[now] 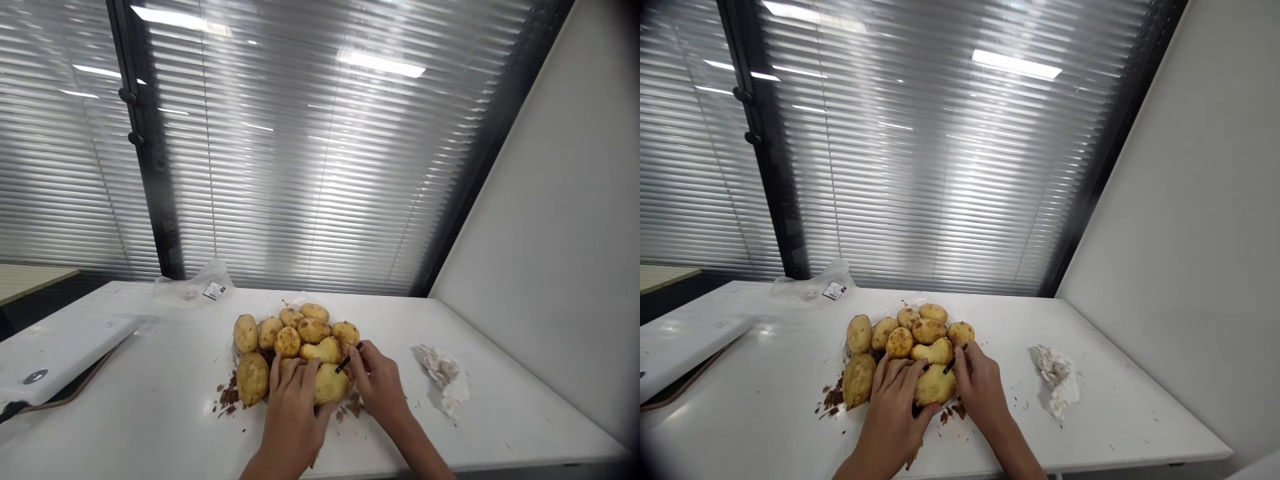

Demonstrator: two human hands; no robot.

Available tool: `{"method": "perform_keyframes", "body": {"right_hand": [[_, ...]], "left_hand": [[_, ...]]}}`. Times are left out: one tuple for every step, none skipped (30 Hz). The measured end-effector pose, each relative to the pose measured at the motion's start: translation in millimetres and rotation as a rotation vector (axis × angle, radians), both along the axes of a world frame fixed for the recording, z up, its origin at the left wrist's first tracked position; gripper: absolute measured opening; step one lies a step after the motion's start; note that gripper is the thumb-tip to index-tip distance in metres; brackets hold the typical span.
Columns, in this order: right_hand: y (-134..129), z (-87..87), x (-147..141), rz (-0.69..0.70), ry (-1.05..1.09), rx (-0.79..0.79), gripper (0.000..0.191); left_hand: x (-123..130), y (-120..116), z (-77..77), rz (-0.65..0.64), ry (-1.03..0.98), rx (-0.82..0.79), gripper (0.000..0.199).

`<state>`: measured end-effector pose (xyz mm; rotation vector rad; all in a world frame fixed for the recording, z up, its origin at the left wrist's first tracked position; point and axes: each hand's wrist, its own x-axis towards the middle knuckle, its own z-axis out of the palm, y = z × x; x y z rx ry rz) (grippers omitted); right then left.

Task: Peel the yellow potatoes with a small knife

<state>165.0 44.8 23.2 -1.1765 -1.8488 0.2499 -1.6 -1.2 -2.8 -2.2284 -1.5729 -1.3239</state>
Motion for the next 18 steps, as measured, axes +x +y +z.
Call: {"method": "perform_keyframes", "body": {"right_hand": [[0.4, -1.4, 0.2, 0.019, 0.017, -0.027, 0.029], [0.6, -2.8, 0.4, 0.034, 0.025, -0.043, 0.030], [0.6, -4.1, 0.7, 0.044, 0.026, -0.042, 0.031], [0.6, -5.2, 0.9, 0.040, 0.024, -0.026, 0.031], [0.6, -6.1, 1.0, 0.022, 0.028, -0.007, 0.031], [0.5, -6.6, 0.9, -0.002, 0.044, 0.003, 0.031], [0.3, -6.9, 0.4, -0.022, 0.073, -0.001, 0.031], [0.1, -6.8, -0.4, -0.025, 0.103, -0.017, 0.031], [-0.2, -6.5, -1.5, -0.006, 0.121, -0.036, 0.031], [-0.5, -6.1, -2.7, 0.024, 0.124, -0.045, 0.031], [-0.7, -5.5, -3.8, 0.049, 0.115, -0.037, 0.031], [-0.7, -4.8, -4.6, 0.053, 0.100, -0.013, 0.031], [-0.5, -4.1, -4.9, 0.032, 0.087, 0.017, 0.031], [0.0, -3.5, -4.8, -0.004, 0.084, 0.037, 0.031], [0.8, -3.1, -4.3, -0.035, 0.098, 0.035, 0.031], [1.8, -2.8, -3.5, -0.045, 0.122, 0.011, 0.031], [2.8, -2.7, -2.7, -0.029, 0.143, -0.026, 0.032], [3.9, -2.9, -1.8, 0.007, 0.154, -0.062, 0.032]], "left_hand": [[0.0, -0.2, 0.2, -0.003, -0.003, -0.002, 0.048], [0.1, -0.4, 0.6, -0.004, -0.006, -0.004, 0.047], [0.2, -0.5, 1.0, -0.003, -0.007, -0.003, 0.045], [0.2, -0.6, 1.4, -0.002, -0.007, -0.001, 0.045], [0.3, -0.5, 1.7, -0.001, -0.005, 0.001, 0.044], [0.3, -0.5, 1.9, -0.001, -0.001, 0.002, 0.044], [0.4, -0.5, 2.0, -0.002, 0.003, 0.003, 0.044], [0.4, -0.5, 2.2, -0.004, 0.006, 0.001, 0.044], [0.4, -0.5, 2.3, -0.004, 0.009, -0.002, 0.044], [0.3, -0.6, 2.6, -0.001, 0.010, -0.006, 0.044], [0.3, -0.8, 3.0, 0.002, 0.009, -0.008, 0.044], [0.3, -1.1, 3.5, 0.006, 0.008, -0.008, 0.043], [0.3, -1.4, 4.0, 0.010, 0.007, -0.007, 0.043], [0.2, -1.6, 4.6, 0.011, 0.008, -0.001, 0.042], [0.2, -1.8, 5.2, 0.012, 0.010, 0.006, 0.042], [0.2, -1.9, 5.6, 0.014, 0.012, 0.014, 0.042], [0.1, -1.9, 5.8, 0.016, 0.012, 0.021, 0.041], [0.1, -1.8, 5.9, 0.020, 0.010, 0.025, 0.041]]}}
